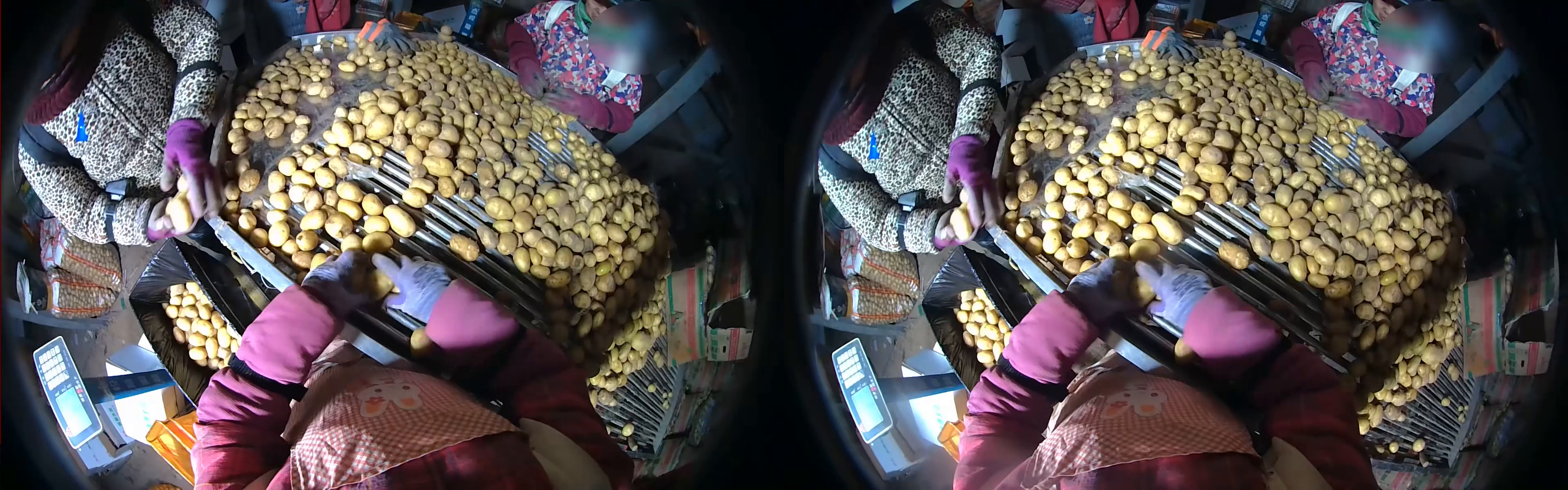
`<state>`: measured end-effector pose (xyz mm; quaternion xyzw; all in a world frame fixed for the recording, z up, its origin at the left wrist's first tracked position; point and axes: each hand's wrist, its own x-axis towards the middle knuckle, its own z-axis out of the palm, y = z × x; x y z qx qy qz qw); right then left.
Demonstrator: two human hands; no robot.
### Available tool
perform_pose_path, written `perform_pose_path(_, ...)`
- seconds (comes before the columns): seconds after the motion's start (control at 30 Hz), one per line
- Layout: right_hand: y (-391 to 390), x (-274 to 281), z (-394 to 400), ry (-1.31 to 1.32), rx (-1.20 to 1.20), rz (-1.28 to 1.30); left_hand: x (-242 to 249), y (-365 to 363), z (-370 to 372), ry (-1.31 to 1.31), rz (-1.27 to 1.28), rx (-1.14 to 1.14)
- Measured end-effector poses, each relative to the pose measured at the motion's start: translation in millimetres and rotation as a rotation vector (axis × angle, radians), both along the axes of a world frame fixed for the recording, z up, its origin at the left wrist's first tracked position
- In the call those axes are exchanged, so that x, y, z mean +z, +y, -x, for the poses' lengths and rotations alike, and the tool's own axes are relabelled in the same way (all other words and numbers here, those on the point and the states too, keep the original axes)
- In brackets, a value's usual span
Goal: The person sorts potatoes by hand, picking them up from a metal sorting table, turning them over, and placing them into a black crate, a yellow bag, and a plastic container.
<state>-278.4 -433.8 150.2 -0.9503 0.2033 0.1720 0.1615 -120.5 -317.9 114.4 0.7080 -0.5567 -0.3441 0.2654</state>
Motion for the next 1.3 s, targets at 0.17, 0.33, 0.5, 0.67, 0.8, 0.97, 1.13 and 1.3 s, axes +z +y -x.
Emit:
perform_pose_path(0.17, -7, -26, 16, -0.813, -0.331, -0.865, -13, 1, -2, 1.277, 0.213, 0.208)
perform_pose_path(0.33, -12, 39, 1, -0.619, -0.174, -0.544, 20, 0, 11, 1.456, 0.024, 0.256)
perform_pose_path(0.5, -19, 46, -16, -0.572, -0.184, -0.792, 34, 8, 16, 1.516, -0.054, 0.333)
perform_pose_path(0.67, -71, 17, -26, -0.407, -0.28, -0.015, 32, 5, 16, 1.788, 0.113, 0.504)
perform_pose_path(0.8, -62, 5, -50, 0.118, -0.223, 0.089, 33, 3, 14, 1.815, 0.178, 0.537)
perform_pose_path(0.97, -91, -32, -42, -0.24, -0.358, -0.36, 36, 2, 16, 1.819, 0.174, 0.494)
perform_pose_path(1.13, -75, 10, -14, -0.561, -0.531, -1.301, 26, -3, 12, 2.061, 0.202, 0.036)
perform_pose_path(1.3, -46, 55, -23, -0.276, -0.223, -1.287, 25, 13, 11, 1.959, 0.123, 0.283)
